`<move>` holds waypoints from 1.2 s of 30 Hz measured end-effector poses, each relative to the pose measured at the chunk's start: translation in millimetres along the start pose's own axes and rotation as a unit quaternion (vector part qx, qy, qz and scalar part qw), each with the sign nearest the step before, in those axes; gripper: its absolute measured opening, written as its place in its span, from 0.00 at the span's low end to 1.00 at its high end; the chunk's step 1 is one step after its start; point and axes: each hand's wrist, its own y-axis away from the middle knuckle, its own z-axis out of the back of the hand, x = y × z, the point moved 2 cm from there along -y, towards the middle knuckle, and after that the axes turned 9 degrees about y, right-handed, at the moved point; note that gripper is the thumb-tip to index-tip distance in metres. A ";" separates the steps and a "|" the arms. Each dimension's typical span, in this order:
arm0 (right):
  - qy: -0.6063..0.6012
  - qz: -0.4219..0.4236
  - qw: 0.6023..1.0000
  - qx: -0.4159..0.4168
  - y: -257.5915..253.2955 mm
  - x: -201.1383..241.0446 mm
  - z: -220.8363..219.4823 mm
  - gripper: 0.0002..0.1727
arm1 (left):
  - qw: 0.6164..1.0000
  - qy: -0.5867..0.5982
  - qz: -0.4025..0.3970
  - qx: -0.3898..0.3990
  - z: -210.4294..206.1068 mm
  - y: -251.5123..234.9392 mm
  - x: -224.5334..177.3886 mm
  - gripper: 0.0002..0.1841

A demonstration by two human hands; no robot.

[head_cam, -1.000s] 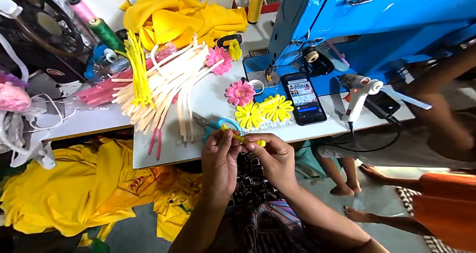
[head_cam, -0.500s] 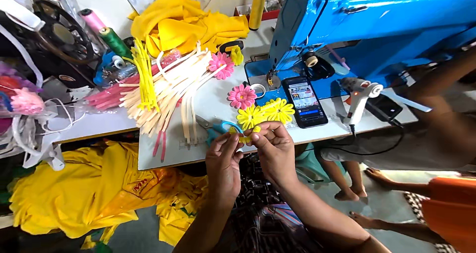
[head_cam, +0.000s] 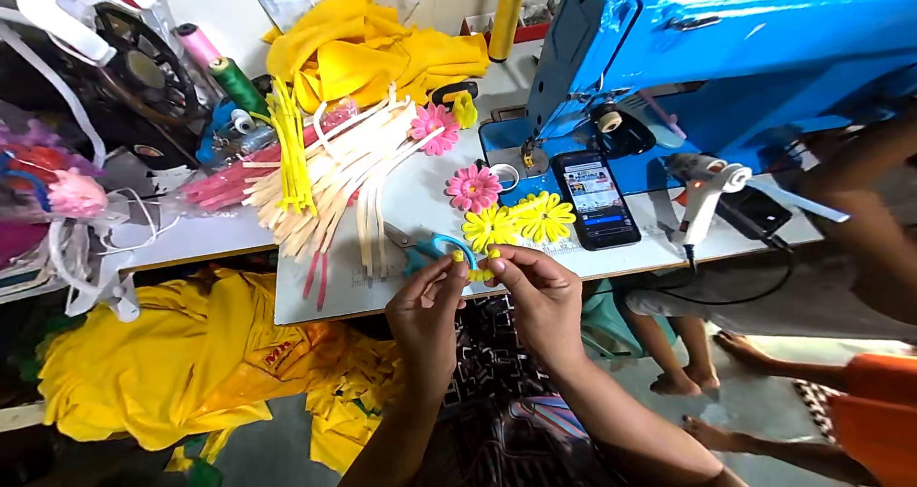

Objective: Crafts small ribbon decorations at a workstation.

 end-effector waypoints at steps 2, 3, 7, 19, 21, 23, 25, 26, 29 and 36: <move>0.045 0.021 0.999 0.010 0.4 2.2 0.2 0.10 | 0.998 -0.034 -0.044 0.021 1.3 1.2 0.3 0.08; 0.066 0.031 0.997 0.017 0.3 4.1 0.2 0.11 | 0.997 -0.043 -0.056 0.027 1.2 1.5 0.3 0.08; 0.118 0.065 0.990 0.038 -1.2 10.3 0.4 0.12 | 0.996 -0.040 -0.073 0.030 1.0 0.2 -0.3 0.08; 0.159 0.131 0.977 0.047 -8.1 15.4 0.4 0.06 | 0.988 -0.087 -0.118 0.057 1.6 -0.6 -3.8 0.10; 0.179 0.146 0.972 0.048 -9.1 16.3 -0.7 0.06 | 0.980 -0.122 -0.144 0.056 1.4 -0.9 -4.5 0.09; 0.194 0.153 0.968 0.050 -10.2 17.2 -1.3 0.06 | 0.975 -0.149 -0.159 0.052 1.6 -1.3 -4.7 0.09; 0.204 0.157 0.965 0.058 -11.2 17.7 -1.0 0.06 | 0.971 -0.161 -0.170 0.051 1.7 -1.3 -4.3 0.08; 0.208 0.158 0.963 0.062 -11.6 17.9 -0.7 0.06 | 0.970 -0.163 -0.174 0.052 2.0 -1.1 -3.8 0.09; 0.224 0.158 0.959 0.073 -13.3 19.2 0.5 0.06 | 0.966 -0.170 -0.186 0.055 2.0 -1.3 -2.2 0.09; 0.274 0.176 0.938 0.120 -21.1 21.8 8.0 0.08 | 0.953 -0.215 -0.195 0.083 3.1 -2.5 -4.2 0.08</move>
